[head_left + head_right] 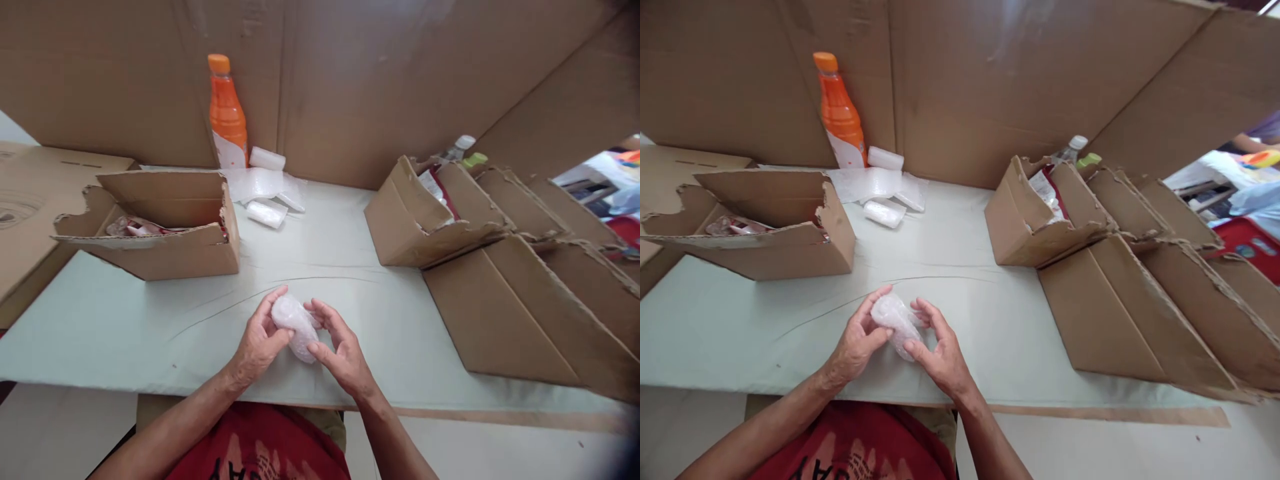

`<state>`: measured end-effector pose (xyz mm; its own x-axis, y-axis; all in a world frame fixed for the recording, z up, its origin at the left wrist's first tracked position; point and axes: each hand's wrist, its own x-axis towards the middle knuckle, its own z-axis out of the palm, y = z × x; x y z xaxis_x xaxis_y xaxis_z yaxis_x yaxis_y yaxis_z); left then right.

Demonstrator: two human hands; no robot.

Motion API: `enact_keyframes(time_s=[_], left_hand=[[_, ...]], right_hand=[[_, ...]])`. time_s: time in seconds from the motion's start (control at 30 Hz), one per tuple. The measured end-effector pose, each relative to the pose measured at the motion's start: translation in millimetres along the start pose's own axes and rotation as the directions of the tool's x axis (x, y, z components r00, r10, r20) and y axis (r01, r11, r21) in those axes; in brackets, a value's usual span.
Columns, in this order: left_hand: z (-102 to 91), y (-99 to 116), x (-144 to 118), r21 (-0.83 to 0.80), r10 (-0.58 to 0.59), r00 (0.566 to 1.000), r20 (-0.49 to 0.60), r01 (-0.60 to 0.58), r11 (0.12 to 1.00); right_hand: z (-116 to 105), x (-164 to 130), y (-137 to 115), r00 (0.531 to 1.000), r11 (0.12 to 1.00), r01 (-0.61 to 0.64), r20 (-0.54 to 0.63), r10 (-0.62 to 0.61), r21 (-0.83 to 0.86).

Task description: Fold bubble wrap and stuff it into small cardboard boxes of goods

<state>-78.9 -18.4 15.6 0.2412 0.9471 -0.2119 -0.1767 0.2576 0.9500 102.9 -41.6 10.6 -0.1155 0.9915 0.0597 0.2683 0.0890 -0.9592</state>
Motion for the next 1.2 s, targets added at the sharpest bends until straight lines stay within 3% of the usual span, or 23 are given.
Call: enact_keyframes(time_s=[0.17,0.27,0.37,0.43,0.5,0.63,0.67,0.73,0.8,0.9,1.0,1.07,1.2], left_hand=[[-8.9,-3,-1,0.162,0.087,0.996,-0.013,-0.084,0.983],[-35.4,10,6,0.293,0.184,0.983,0.024,-0.183,0.939],[-72.8,27,17,0.350,0.214,0.972,0.097,-0.235,0.907],[-95.6,33,25,0.406,0.151,0.980,0.133,-0.193,0.893],[-111.9,33,31,0.461,0.070,0.987,0.141,-0.129,0.878],[-124.0,25,32,0.490,0.046,0.987,0.152,-0.115,0.864],[-124.4,23,31,0.489,0.049,0.985,0.163,-0.124,0.863],[-124.5,21,28,0.499,0.047,0.982,0.185,-0.135,0.856],[-124.4,20,26,0.521,0.052,0.979,0.199,-0.151,0.840],[-124.1,17,26,0.553,0.091,0.973,0.214,-0.197,0.810],[-122.7,13,26,0.584,0.111,0.963,0.247,-0.239,0.775],[-121.7,11,26,0.608,0.107,0.957,0.271,-0.257,0.751],[-121.6,11,28,0.640,0.092,0.956,0.278,-0.256,0.724]], right_hand=[[4,13,-2,0.991,0.993,-0.041,0.121,0.055,-0.114],[-8,33,-15,0.992,0.974,0.045,0.121,-0.019,-0.221],[-24,65,-48,0.981,0.913,0.194,0.054,-0.188,-0.358],[-27,89,-85,0.937,0.832,0.318,0.018,-0.349,-0.455],[-18,115,-127,0.858,0.717,0.435,0.010,-0.513,-0.545],[36,176,-196,0.700,0.454,0.591,0.144,-0.700,-0.666],[53,193,-205,0.688,0.391,0.615,0.225,-0.690,-0.685],[89,227,-212,0.709,0.278,0.645,0.422,-0.565,-0.712],[123,257,-207,0.750,0.193,0.651,0.583,-0.312,-0.734],[165,286,-195,0.736,0.075,0.675,0.677,0.009,-0.734],[187,295,-190,0.678,-0.014,0.734,0.730,0.085,-0.679],[193,296,-189,0.666,-0.027,0.745,0.740,0.094,-0.667],[194,298,-185,0.690,0.079,0.712,0.716,0.105,-0.698]])
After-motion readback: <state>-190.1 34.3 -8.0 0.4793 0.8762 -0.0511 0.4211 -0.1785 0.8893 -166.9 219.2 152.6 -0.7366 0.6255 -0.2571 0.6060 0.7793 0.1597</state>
